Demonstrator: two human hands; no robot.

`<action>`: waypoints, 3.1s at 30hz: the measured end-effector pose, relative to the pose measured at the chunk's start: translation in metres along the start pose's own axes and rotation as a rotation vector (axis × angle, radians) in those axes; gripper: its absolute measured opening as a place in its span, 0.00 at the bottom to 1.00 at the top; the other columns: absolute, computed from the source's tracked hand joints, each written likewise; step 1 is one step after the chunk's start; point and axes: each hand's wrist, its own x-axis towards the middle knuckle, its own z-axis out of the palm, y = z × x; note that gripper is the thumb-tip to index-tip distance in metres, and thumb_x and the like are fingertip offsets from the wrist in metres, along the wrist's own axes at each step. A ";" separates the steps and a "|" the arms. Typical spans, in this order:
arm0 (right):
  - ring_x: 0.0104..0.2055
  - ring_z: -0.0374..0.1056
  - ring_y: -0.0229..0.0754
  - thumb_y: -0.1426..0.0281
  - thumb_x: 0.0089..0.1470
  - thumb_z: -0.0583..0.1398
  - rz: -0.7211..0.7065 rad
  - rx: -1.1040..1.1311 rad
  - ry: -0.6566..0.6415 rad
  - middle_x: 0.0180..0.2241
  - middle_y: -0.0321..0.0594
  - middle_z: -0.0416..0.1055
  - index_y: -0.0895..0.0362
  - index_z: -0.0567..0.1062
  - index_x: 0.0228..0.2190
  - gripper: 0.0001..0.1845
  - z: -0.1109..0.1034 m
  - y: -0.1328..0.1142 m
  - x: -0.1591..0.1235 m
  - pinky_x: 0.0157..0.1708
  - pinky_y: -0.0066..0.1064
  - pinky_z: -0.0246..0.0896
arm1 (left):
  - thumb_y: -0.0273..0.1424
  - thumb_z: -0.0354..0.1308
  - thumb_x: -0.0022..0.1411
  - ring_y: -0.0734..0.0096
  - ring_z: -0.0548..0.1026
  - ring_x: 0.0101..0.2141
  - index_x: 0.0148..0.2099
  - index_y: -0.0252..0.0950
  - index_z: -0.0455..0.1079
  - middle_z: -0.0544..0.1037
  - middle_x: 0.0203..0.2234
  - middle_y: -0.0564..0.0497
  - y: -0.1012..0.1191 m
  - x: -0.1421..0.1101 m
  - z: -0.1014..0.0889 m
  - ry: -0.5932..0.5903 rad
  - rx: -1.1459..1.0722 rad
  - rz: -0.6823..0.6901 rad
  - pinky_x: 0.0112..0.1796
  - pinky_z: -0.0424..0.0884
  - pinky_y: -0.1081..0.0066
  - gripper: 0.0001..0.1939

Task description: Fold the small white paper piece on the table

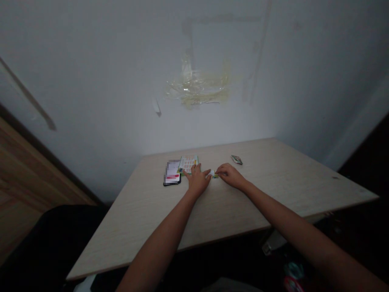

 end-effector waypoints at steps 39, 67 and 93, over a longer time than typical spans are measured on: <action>0.45 0.70 0.48 0.69 0.54 0.66 0.056 -0.050 -0.070 0.37 0.42 0.79 0.53 0.83 0.34 0.05 -0.004 0.000 0.001 0.51 0.40 0.61 | 0.45 0.62 0.62 0.48 0.54 0.65 0.46 0.53 0.80 0.66 0.63 0.49 -0.014 0.004 -0.020 -0.102 -0.163 0.103 0.59 0.33 0.28 0.12; 0.45 0.68 0.46 0.68 0.58 0.60 0.104 -0.090 -0.019 0.37 0.45 0.76 0.58 0.79 0.33 0.08 0.006 0.007 -0.001 0.50 0.39 0.59 | 0.39 0.59 0.66 0.55 0.66 0.58 0.35 0.41 0.79 0.75 0.53 0.48 -0.002 0.006 -0.008 0.050 -0.205 0.051 0.61 0.37 0.32 0.11; 0.49 0.62 0.49 0.62 0.57 0.64 0.372 -0.281 -0.061 0.44 0.49 0.71 0.59 0.78 0.30 0.12 0.014 -0.001 0.007 0.52 0.37 0.55 | 0.41 0.59 0.65 0.50 0.62 0.60 0.35 0.39 0.78 0.71 0.58 0.46 0.003 0.011 0.000 0.005 -0.115 0.009 0.59 0.38 0.26 0.13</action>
